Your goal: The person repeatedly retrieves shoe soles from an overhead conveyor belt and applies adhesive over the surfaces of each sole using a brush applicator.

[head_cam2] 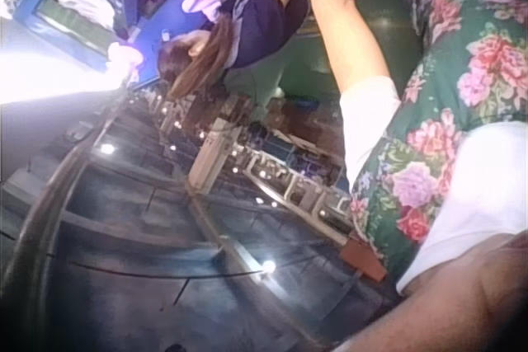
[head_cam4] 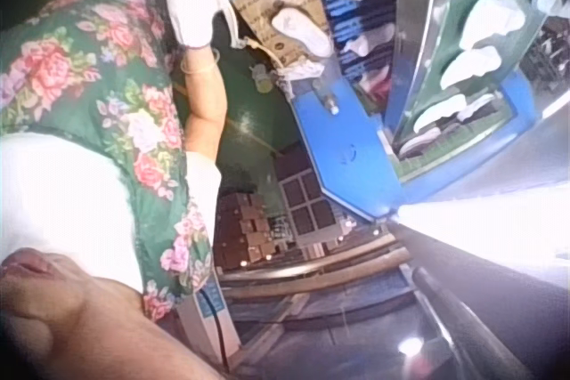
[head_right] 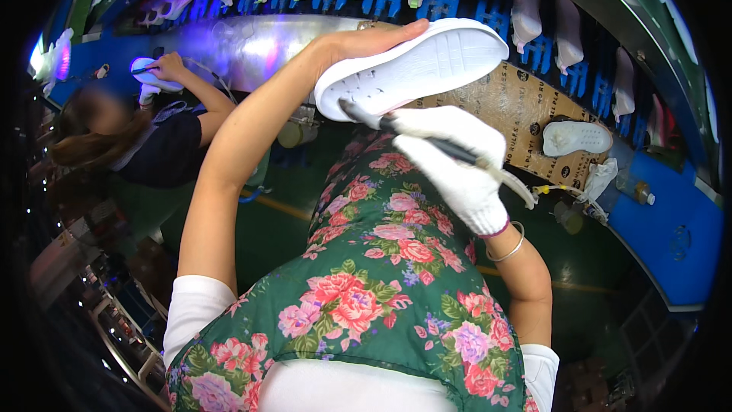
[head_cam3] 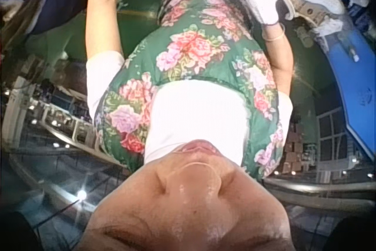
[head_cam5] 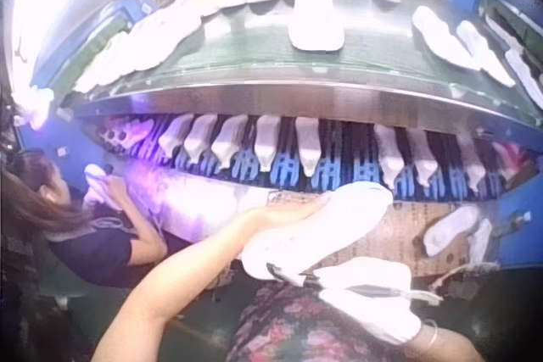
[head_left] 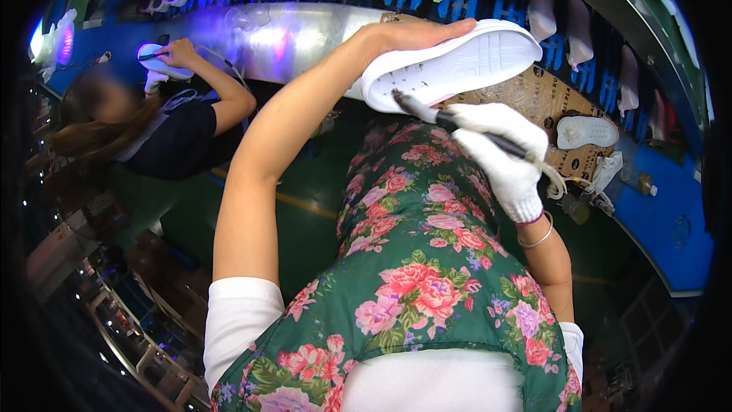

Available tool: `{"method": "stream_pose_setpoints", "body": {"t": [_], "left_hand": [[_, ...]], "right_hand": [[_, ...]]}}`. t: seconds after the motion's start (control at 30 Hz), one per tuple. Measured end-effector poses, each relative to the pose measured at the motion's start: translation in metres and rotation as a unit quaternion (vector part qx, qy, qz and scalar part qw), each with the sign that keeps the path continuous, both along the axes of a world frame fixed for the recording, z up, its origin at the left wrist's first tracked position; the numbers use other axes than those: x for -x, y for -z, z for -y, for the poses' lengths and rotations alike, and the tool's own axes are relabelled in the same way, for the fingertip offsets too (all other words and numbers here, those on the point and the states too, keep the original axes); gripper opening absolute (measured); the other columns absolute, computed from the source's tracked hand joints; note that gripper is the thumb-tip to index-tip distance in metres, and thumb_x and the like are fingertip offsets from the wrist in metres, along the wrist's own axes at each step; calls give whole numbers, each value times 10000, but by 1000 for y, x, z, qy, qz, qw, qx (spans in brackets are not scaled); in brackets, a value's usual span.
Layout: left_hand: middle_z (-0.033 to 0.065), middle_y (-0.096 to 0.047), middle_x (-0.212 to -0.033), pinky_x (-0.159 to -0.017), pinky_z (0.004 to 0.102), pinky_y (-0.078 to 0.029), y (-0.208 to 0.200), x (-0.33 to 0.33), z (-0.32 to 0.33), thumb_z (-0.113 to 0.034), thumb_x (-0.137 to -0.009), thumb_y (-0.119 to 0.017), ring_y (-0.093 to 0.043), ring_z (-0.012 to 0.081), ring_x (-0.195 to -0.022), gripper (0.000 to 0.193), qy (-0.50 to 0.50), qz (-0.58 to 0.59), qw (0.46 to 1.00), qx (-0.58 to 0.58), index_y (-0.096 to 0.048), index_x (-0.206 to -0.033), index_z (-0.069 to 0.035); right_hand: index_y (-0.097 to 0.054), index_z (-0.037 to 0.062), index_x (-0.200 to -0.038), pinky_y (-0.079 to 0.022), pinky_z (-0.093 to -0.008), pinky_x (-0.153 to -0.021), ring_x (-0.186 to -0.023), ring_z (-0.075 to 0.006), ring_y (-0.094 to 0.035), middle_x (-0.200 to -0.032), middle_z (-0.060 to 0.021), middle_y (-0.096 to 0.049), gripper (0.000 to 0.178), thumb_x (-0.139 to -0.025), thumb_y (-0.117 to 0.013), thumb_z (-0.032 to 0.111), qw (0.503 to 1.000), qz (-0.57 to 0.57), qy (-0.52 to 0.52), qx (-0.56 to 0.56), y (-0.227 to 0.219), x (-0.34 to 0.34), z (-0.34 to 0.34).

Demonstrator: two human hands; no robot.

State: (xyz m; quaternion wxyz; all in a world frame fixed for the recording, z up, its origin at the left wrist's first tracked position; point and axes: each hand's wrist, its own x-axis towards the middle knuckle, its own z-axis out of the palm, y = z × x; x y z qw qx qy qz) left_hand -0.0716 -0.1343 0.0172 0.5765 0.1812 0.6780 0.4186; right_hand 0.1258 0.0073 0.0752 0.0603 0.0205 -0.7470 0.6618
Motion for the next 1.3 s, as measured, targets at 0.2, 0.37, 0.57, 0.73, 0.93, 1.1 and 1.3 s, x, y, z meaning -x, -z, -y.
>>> {"method": "stream_pose_setpoints", "body": {"t": [0.2,0.37,0.57,0.73,0.93,1.1,1.3], "left_hand": [[285,-687,-1013,-662,519,-632,32,-29,18,-910,-851,-243,-727,437,-775,1051,-174,383,884,-206,-549,-1391,-62],[248,-678,-1197,-937,502,-586,49,-75,2,-513,-1079,-268,-701,376,-1063,677,-279,326,851,-303,-459,-1436,29],[215,-639,-1284,-957,477,-586,57,-97,20,-318,-1074,-475,-683,329,-1092,471,-296,298,874,-243,-483,-1429,-10],[213,-545,-1410,-1077,550,-470,44,-117,37,-473,-1019,-508,-539,383,-1297,609,-305,179,866,-355,-462,-1458,-54],[246,-564,-1414,-1042,550,-510,32,-129,45,-472,-880,-544,-628,409,-1208,809,-372,478,611,-509,-382,-1537,-29],[296,-436,-1500,-1142,567,-393,11,-139,6,-665,-831,-604,-491,428,-1351,1017,-354,367,670,-540,-269,-1584,-69],[181,-448,-1521,-1158,546,-393,20,-143,-15,-896,-847,-359,-476,358,-1382,1065,-361,474,551,-585,-277,-1588,-135]], "right_hand": [[-751,-40,-1083,-554,-276,-870,-955,-152,-702,-1072,-113,-756,211,-873,-736,-25,972,69,169,151,11,6,-22],[-774,-6,-1043,-567,-277,-830,-900,-153,-717,-1013,-109,-767,200,-843,-773,-8,986,-25,158,-50,1,26,-38],[-784,42,-927,-578,-317,-816,-878,-212,-744,-930,-100,-775,136,-793,-800,53,988,-73,41,-130,-1,30,-50],[-787,76,-916,-582,-326,-780,-846,-214,-747,-922,-84,-775,135,-785,-813,59,981,-126,42,-142,-24,11,-30],[-777,88,-985,-577,-338,-723,-815,-257,-733,-940,-97,-761,237,-760,-809,21,968,-195,47,-151,-31,3,-20],[-784,106,-986,-578,-334,-707,-782,-251,-729,-914,-80,-761,241,-755,-820,43,960,-188,89,-190,-43,-1,-18],[-772,64,-958,-575,-347,-757,-835,-260,-734,-969,-125,-770,218,-756,-811,-9,937,-250,130,-206,-54,13,-18]]}}
